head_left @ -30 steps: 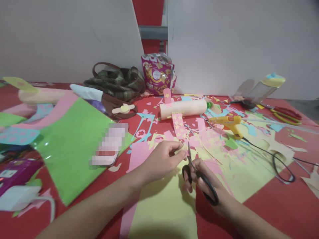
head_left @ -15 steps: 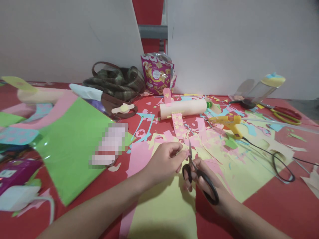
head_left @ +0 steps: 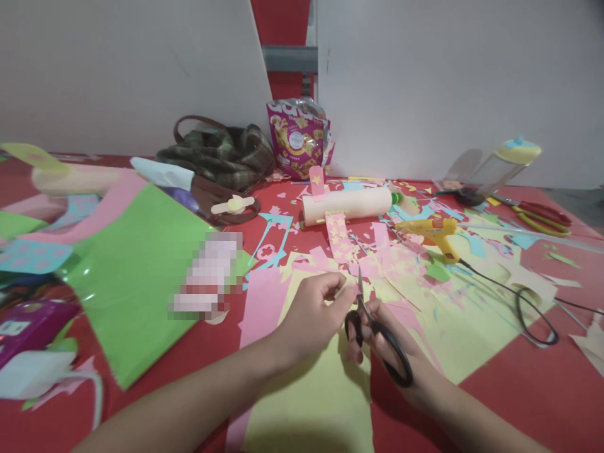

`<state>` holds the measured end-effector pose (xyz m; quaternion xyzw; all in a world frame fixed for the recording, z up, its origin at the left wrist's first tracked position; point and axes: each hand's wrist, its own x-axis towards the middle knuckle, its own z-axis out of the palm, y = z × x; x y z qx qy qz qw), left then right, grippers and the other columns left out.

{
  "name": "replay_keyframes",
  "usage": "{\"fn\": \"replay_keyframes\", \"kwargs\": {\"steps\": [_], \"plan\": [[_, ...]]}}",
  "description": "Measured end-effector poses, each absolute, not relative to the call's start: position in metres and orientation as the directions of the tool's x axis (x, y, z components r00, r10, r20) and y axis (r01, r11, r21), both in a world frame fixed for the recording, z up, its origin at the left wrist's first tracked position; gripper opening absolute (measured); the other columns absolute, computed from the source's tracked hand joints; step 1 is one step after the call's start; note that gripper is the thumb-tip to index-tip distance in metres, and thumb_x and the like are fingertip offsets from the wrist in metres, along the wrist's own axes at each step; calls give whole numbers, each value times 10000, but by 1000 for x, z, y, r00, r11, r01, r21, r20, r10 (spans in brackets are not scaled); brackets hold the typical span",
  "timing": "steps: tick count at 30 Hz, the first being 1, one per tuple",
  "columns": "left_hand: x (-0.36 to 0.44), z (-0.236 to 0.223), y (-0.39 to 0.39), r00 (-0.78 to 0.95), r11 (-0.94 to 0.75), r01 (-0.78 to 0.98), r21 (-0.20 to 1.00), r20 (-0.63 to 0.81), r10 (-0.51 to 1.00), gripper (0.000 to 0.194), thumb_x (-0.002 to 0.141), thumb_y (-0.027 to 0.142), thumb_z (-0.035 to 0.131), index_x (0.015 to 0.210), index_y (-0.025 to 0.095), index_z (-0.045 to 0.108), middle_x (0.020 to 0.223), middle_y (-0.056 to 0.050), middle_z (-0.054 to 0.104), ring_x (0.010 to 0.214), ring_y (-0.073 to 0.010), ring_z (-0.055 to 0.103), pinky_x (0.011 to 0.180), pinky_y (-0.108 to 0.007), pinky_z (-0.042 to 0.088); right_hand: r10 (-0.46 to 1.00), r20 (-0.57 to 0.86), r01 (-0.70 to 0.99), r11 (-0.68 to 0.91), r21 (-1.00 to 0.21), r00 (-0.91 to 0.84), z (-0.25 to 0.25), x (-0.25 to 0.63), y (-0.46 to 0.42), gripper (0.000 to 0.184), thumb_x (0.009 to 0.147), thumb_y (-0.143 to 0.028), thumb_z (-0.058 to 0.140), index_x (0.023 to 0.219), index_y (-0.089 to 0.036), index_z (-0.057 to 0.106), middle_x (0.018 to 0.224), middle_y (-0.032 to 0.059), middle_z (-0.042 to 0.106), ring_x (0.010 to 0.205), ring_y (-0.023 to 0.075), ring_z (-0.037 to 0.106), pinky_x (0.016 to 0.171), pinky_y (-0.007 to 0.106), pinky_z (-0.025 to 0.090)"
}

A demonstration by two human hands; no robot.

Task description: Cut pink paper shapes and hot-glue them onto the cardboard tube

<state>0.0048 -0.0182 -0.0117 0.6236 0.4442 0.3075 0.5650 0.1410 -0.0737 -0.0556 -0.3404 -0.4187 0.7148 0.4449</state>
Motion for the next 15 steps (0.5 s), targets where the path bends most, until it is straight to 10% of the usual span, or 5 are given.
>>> {"fn": "replay_keyframes", "kwargs": {"steps": [15], "plan": [[8,-27,-28,360,101,146,984,-148,921,313,814,342,367,550,178,331,391,79,457,278,-54,437,326,-176,303,912,-122,-279,-244,-929,-391,-53,137,-79,199,830,-409,396,819,-210,391,714,20,518,693,150,488,622,274,340]]}}
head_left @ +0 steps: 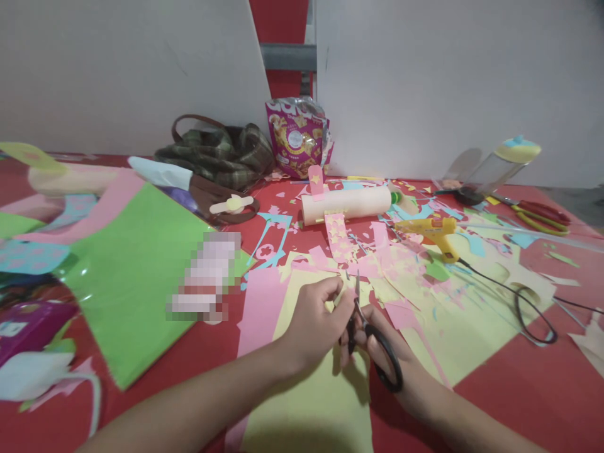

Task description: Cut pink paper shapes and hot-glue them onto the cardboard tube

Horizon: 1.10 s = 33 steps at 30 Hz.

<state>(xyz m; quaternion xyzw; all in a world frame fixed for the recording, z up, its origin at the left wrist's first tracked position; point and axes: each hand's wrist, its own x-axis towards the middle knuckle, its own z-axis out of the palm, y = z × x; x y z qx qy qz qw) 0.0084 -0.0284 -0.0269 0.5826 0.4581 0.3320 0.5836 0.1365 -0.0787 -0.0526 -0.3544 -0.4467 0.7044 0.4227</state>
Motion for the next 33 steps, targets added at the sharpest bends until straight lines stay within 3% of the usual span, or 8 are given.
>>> {"fn": "replay_keyframes", "kwargs": {"steps": [10,15,21,29,33], "plan": [[10,-34,-29,444,253,30,967,-239,864,290,811,370,365,590,182,343,434,72,448,256,-64,429,245,-165,276,915,-127,-393,-287,-874,-384,-55,137,-79,128,836,-319,428,904,-212,440,811,37,536,761,165,493,646,276,351],[10,-36,-30,429,263,-2,965,-236,872,287,810,367,374,595,177,354,433,74,441,252,-50,404,248,-158,258,912,-146,-358,-292,-887,-383,-53,138,-79,112,829,-309,438,895,-219,456,811,28,532,746,162,486,648,271,355],[10,-36,-31,412,279,7,960,-258,874,290,794,367,399,580,178,348,431,74,437,253,-51,410,246,-159,269,907,-166,-321,-301,-898,-387,-52,137,-80,96,836,-321,428,848,-226,429,800,4,491,651,121,446,622,248,350],[12,-41,-32,356,269,52,962,-269,895,308,787,387,398,565,186,327,400,80,402,261,-58,397,260,-172,315,896,-241,-309,-365,-878,-373,-53,135,-82,119,819,-351,453,843,-237,430,828,4,500,713,125,473,698,260,360],[10,-43,-31,328,200,118,973,-229,916,313,788,367,401,547,179,333,405,75,388,297,-50,389,300,-165,306,884,-282,-341,-413,-845,-373,-60,137,-85,112,803,-333,483,863,-251,437,859,16,526,702,134,492,650,256,377]]}}
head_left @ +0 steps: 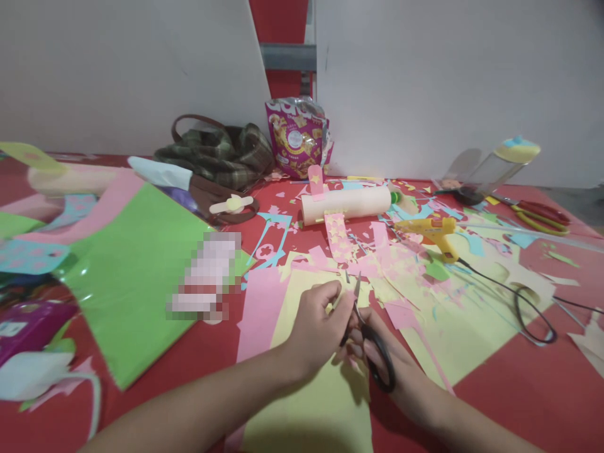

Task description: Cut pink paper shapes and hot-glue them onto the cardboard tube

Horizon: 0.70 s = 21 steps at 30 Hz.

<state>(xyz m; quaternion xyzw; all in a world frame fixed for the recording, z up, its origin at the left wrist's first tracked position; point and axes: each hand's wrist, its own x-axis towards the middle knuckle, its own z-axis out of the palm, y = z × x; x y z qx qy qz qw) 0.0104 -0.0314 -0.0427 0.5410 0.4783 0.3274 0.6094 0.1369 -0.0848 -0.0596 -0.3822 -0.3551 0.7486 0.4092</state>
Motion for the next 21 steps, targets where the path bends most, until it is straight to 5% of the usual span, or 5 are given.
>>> {"fn": "replay_keyframes", "kwargs": {"steps": [9,21], "plan": [[12,-38,-29,217,-29,344,939,-50,975,340,770,271,403,461,170,308,426,56,318,418,-65,368,415,-178,320,882,-297,-321,-419,-849,-366,-67,140,-90,228,825,-348,442,1035,-265,416,930,36,544,788,155,522,789,317,354],[14,-36,-33,240,84,279,957,-154,958,337,795,317,376,496,178,309,457,51,377,404,-69,401,414,-194,333,895,-256,-143,-325,-935,-364,-59,139,-88,207,834,-417,368,941,-259,449,888,27,522,825,169,477,775,316,342]]}}
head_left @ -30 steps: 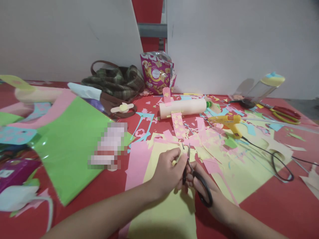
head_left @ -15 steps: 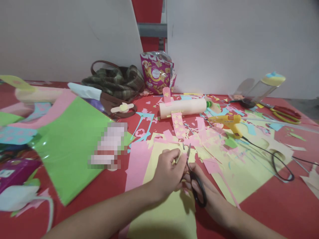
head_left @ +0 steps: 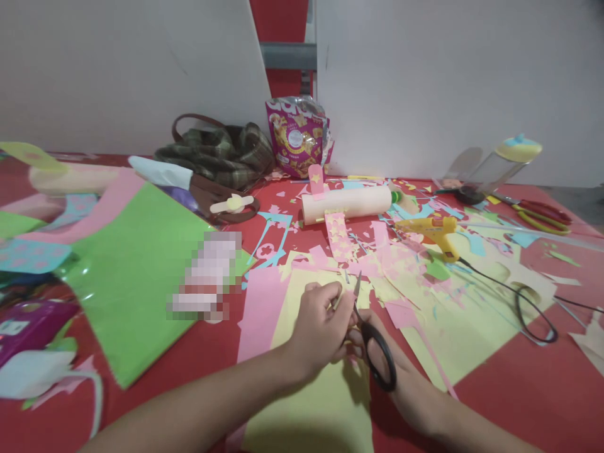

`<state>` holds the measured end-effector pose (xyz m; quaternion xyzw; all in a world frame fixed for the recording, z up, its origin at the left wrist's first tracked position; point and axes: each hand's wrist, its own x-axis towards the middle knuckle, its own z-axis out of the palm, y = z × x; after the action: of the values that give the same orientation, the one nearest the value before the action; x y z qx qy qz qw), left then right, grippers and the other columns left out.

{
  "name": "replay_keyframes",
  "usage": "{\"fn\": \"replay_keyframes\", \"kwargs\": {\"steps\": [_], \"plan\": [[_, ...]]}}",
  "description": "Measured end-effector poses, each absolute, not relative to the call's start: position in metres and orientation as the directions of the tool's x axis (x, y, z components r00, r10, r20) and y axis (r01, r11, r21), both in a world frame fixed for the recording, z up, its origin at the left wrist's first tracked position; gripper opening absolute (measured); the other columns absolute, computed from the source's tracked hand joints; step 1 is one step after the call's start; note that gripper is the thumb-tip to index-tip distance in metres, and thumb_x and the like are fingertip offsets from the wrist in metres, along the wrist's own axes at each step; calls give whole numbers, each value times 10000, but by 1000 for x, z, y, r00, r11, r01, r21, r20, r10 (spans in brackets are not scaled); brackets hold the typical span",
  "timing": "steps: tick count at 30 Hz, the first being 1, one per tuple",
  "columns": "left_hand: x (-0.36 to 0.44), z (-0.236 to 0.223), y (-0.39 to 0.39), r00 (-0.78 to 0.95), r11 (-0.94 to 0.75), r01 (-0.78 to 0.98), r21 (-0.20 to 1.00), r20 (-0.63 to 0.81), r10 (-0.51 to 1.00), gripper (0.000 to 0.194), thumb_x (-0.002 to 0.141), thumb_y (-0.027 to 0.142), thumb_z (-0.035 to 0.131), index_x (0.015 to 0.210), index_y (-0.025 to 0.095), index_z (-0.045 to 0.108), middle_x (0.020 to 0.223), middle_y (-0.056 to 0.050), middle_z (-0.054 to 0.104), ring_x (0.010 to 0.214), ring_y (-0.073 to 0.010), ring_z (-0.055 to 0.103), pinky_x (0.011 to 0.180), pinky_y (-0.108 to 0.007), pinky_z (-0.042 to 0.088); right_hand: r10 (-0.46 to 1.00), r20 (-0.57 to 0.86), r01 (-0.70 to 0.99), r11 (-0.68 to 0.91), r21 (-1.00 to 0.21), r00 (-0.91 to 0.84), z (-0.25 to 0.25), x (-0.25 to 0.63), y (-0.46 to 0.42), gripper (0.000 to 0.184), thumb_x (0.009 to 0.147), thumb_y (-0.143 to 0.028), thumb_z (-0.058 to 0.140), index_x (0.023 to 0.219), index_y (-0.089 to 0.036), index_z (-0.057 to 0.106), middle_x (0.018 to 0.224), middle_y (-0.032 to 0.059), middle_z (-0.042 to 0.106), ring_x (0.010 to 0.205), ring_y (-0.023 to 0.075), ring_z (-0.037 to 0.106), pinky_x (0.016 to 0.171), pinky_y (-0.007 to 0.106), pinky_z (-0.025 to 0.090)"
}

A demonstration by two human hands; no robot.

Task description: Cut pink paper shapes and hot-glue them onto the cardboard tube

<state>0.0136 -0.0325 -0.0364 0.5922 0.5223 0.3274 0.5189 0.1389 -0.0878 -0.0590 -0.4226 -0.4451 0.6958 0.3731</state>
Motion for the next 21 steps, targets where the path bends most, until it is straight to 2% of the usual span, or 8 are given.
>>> {"fn": "replay_keyframes", "kwargs": {"steps": [3,9,21], "plan": [[14,-38,-33,244,59,297,953,-136,960,346,799,315,368,488,180,304,443,52,348,419,-77,393,439,-206,335,896,-268,-96,-320,-943,-354,-58,140,-89,205,836,-424,355,897,-256,454,844,12,494,804,159,457,764,302,348],[14,-40,-32,224,-135,454,881,33,974,348,789,230,356,456,171,273,408,49,351,488,-96,352,571,-245,314,885,-332,-9,-354,-935,-325,-58,141,-92,233,835,-443,334,923,-257,445,869,7,458,802,143,421,781,285,355],[13,-41,-31,221,-153,530,834,38,974,349,794,267,325,466,173,251,399,42,313,515,-111,320,650,-273,307,905,-262,124,-234,-964,-334,-48,140,-90,278,820,-499,300,932,-267,404,861,10,468,795,161,439,759,307,374]]}}
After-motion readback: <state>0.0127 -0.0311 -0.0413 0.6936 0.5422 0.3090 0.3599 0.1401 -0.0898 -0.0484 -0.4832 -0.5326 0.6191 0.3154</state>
